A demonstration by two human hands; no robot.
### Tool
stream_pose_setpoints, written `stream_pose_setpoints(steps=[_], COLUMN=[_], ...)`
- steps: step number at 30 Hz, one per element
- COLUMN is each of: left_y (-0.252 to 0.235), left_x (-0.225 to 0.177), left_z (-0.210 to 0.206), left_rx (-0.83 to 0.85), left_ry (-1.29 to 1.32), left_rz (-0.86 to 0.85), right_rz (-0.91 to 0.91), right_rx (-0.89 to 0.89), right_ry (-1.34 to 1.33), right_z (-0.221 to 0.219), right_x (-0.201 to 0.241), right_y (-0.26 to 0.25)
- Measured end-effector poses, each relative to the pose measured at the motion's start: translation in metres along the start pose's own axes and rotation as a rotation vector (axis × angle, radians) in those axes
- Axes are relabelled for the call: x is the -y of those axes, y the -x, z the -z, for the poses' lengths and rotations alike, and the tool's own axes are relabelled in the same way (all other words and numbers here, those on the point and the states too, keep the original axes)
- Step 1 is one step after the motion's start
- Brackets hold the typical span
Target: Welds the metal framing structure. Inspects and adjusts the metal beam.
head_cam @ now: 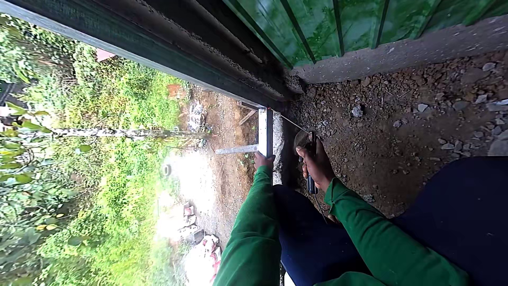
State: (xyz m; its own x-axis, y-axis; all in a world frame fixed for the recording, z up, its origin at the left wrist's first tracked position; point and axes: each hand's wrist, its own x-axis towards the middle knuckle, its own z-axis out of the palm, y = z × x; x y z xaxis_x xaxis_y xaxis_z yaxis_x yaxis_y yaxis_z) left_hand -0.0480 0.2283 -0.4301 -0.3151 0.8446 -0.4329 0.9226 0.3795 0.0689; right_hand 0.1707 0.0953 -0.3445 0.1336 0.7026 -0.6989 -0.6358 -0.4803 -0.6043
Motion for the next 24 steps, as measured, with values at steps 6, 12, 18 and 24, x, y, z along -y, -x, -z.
stream_pose_setpoints(steps=[6, 12, 18, 24], left_y=[0.003, 0.001, -0.002, 0.006], left_x=[-0.004, -0.002, 0.002, -0.004], left_z=[0.003, 0.002, -0.001, 0.006], left_rx=[0.003, 0.002, -0.005, 0.031], left_ry=[-0.025, -0.007, -0.002, -0.019], left_rz=[0.011, 0.0, -0.01, 0.002], right_rz=[-0.001, -0.019, -0.345, 0.228], right_rx=[0.002, 0.016, 0.064, -0.118], right_ry=[0.005, -0.07, -0.651, 0.725], right_z=[-0.001, -0.001, 0.014, 0.001], right_x=[0.0, 0.002, 0.01, 0.028], right_y=[0.0, 0.002, -0.005, 0.015])
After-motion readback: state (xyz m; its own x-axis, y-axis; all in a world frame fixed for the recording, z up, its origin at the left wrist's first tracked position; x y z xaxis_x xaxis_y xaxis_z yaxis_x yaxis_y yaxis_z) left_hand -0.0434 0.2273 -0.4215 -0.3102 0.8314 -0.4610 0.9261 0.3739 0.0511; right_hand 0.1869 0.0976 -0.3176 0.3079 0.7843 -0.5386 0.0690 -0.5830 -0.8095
